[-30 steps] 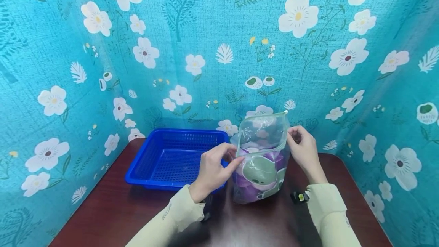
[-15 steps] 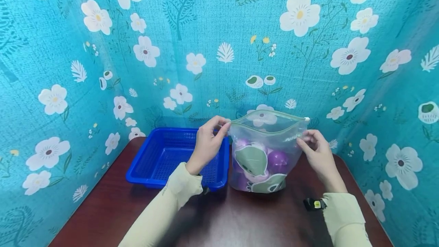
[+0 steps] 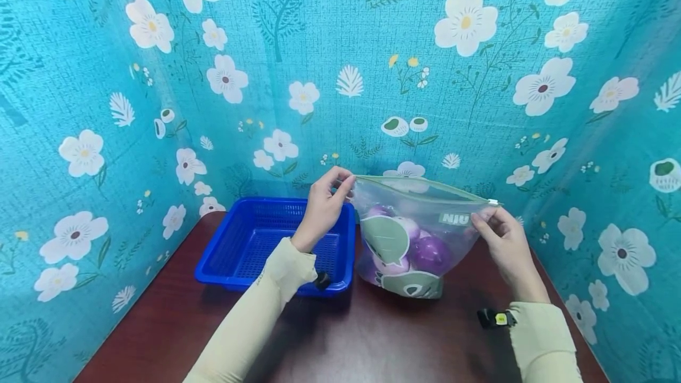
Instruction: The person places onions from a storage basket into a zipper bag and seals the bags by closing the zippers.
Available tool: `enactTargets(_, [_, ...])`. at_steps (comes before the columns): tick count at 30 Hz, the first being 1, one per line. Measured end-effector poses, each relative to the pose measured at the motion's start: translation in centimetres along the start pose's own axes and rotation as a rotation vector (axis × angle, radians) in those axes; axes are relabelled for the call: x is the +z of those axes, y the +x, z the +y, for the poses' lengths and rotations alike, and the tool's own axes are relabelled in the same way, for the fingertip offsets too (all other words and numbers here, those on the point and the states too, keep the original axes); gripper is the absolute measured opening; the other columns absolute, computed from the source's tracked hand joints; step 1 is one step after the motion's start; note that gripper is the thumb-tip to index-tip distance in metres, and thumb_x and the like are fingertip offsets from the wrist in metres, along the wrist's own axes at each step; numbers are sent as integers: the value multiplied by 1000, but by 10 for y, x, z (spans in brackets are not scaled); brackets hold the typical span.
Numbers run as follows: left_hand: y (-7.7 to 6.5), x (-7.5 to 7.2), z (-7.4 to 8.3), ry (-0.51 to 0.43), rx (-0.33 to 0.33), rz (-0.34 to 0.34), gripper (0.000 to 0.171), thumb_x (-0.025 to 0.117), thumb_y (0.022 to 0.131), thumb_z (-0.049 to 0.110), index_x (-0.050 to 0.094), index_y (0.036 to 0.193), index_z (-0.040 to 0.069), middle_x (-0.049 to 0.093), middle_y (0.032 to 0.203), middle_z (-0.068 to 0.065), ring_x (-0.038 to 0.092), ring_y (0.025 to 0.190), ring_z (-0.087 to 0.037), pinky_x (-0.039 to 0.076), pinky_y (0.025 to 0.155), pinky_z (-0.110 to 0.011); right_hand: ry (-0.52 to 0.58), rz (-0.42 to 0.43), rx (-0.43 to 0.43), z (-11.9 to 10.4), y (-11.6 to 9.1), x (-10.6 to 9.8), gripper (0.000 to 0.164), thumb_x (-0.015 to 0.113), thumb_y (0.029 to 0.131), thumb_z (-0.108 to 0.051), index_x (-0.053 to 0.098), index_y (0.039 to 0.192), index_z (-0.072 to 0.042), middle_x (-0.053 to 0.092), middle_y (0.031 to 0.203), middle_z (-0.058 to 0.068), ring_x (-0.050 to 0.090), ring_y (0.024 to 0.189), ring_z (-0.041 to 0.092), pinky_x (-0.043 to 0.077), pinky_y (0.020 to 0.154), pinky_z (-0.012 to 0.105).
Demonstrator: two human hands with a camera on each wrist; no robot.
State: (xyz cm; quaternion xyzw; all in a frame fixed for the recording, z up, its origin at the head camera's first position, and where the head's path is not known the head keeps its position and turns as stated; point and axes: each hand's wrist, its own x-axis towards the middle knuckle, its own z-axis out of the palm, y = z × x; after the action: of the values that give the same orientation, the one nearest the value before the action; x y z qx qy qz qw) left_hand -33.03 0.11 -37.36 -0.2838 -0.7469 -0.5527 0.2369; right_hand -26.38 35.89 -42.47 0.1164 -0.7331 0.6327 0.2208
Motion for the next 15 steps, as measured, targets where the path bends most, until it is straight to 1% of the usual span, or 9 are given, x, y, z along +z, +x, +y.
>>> enactTargets(1, [0, -1, -1, 1, -9, 2, 18, 58, 107, 28, 70, 107, 15, 71, 95, -4, 71, 83, -28, 58, 66, -24, -7, 11, -1, 0, 0, 0, 9, 63, 101, -3, 61, 94, -7, 63, 83, -8, 57, 77, 6, 48, 69, 13])
enactTargets(5, [1, -3, -5, 6, -29, 2, 19, 59, 107, 30, 70, 107, 15, 71, 96, -4, 71, 83, -25, 59, 67, -25, -5, 39, -14, 1, 0, 1, 12, 64, 100, 0, 58, 91, -6, 58, 77, -7, 51, 72, 8, 46, 61, 17])
enactTargets(8, [1, -4, -8, -7, -52, 2, 19, 58, 107, 31, 70, 108, 16, 71, 96, -3, 71, 81, -20, 60, 67, -26, 43, 40, -31, -1, 1, 3, 7, 61, 102, -1, 62, 96, -3, 62, 81, -6, 56, 75, 7, 51, 64, 13])
enactTargets(10, [0, -5, -10, -19, -67, 5, 19, 58, 107, 31, 70, 108, 16, 70, 97, -3, 71, 80, -19, 60, 67, -27, 61, 55, -45, -4, 1, 4, 8, 59, 104, -3, 65, 100, -1, 64, 86, -7, 58, 79, 6, 53, 68, 12])
enactTargets(12, [0, -5, -11, -20, -74, 7, 19, 58, 107, 31, 70, 108, 16, 70, 97, -3, 70, 80, -19, 60, 67, -27, 67, 94, -53, -8, 2, 5, 11, 58, 104, -5, 67, 103, 1, 68, 89, -6, 61, 82, 6, 56, 71, 13])
enactTargets(15, [0, -6, -12, -21, -72, 6, 19, 57, 108, 31, 70, 108, 16, 69, 97, -3, 70, 81, -24, 60, 67, -28, 33, 181, -47, -14, 3, 6, 12, 62, 103, -7, 69, 103, 4, 69, 87, -6, 62, 80, 6, 56, 71, 11])
